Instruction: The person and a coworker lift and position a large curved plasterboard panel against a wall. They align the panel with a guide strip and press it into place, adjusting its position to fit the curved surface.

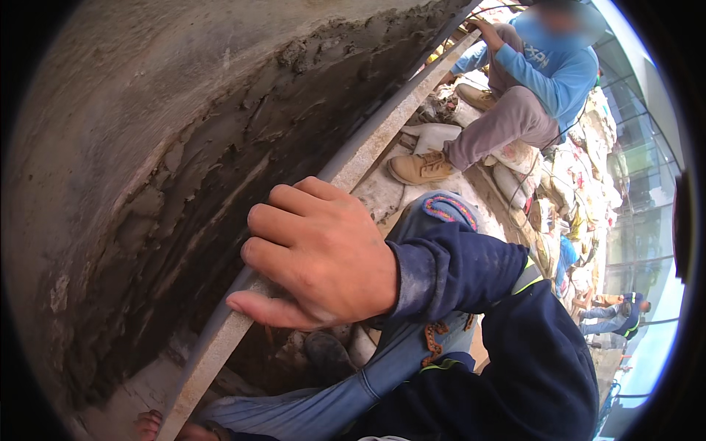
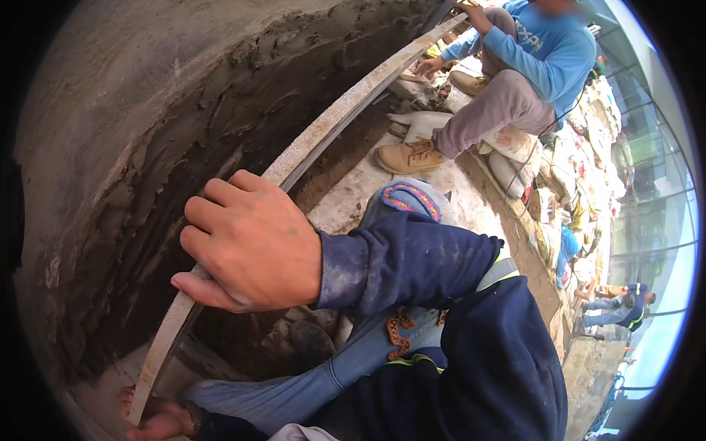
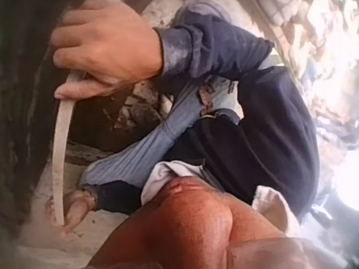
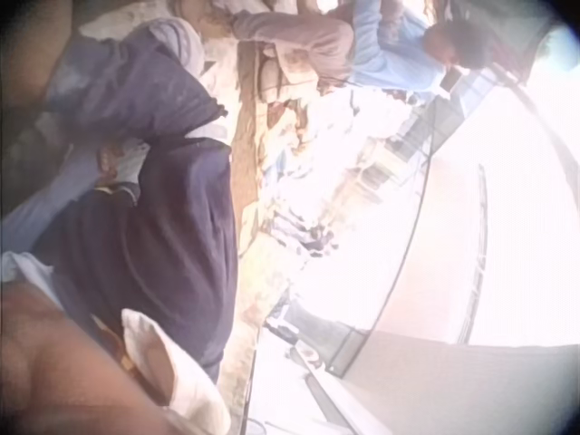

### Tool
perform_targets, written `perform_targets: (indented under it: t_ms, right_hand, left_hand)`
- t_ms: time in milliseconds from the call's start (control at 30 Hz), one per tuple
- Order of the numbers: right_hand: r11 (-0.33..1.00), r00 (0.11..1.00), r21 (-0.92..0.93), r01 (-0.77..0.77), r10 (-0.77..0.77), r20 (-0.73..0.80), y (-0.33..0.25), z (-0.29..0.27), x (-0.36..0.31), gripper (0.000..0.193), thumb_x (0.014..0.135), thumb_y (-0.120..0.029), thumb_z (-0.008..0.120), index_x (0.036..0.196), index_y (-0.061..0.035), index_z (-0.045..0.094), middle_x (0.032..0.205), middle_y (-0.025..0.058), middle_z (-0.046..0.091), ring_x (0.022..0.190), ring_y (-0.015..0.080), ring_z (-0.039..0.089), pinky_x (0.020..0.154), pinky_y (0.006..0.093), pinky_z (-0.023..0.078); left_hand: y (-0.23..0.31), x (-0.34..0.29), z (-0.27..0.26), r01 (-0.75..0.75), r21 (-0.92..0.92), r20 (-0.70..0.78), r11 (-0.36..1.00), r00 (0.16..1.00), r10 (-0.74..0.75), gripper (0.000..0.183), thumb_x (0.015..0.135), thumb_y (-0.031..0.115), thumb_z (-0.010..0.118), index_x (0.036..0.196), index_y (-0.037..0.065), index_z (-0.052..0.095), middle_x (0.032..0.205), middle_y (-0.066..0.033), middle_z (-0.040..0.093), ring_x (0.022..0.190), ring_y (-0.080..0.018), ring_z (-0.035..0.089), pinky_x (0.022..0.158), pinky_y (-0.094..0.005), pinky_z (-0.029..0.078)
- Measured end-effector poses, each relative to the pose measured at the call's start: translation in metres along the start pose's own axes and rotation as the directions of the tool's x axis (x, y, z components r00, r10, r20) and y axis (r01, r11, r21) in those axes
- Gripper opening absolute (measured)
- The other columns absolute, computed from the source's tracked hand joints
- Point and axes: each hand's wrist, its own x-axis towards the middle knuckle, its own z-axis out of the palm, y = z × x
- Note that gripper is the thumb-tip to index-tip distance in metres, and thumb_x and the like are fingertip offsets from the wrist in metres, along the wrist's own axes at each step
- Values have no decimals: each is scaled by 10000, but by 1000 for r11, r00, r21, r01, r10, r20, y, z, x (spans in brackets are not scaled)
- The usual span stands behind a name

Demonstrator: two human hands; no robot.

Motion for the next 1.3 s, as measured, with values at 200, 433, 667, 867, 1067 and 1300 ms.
perform_targets:
  t_ms: [200,433,667,867,1067,1300]
  right_hand:
    - [999,1000,52,10,-8,-30,3,2,-9,350,747,-375,750,720,-61,599,812,70,519,813,247,510,687,374,391]
    - [997,999,78,21,-18,-37,0,3,5,348,746,-378,752,730,-66,599,830,75,512,825,250,504,705,375,388]
    - [988,994,138,69,-56,-97,3,3,9,404,727,-423,751,733,-55,585,824,90,499,822,271,495,780,404,390]
    - [987,995,147,64,-52,-83,3,4,8,444,725,-465,735,734,-47,584,828,98,497,851,279,496,837,432,375]
    - [988,998,140,58,-55,-25,0,-3,7,491,666,-482,790,790,-43,611,882,100,503,908,283,497,872,437,378]
    - [992,997,101,72,-73,7,2,-1,7,553,579,-490,834,842,-52,625,915,88,497,948,275,487,888,427,369]
  left_hand:
    - [1,-30,6,3,60,-76,998,997,2,476,1067,445,343,759,149,553,674,6,504,641,-160,500,630,-318,417]
    - [2,-9,7,-60,75,-20,995,998,62,448,1065,432,362,764,149,535,664,12,474,636,-157,485,622,-315,403]
    - [-4,-11,2,-90,117,-10,989,996,92,441,1066,430,357,854,121,590,752,-31,546,686,-172,519,664,-327,428]
    - [-12,-17,-12,-137,163,38,977,990,132,422,1062,410,380,989,70,621,882,-80,623,780,-211,574,762,-341,458]
    - [-11,-24,-16,-130,235,28,963,992,127,449,1048,447,419,1049,54,635,927,-85,640,849,-212,595,810,-355,471]
    - [-13,-22,-18,-48,102,156,994,987,31,475,1030,482,454,1112,47,625,1042,-95,645,955,-223,590,884,-376,456]
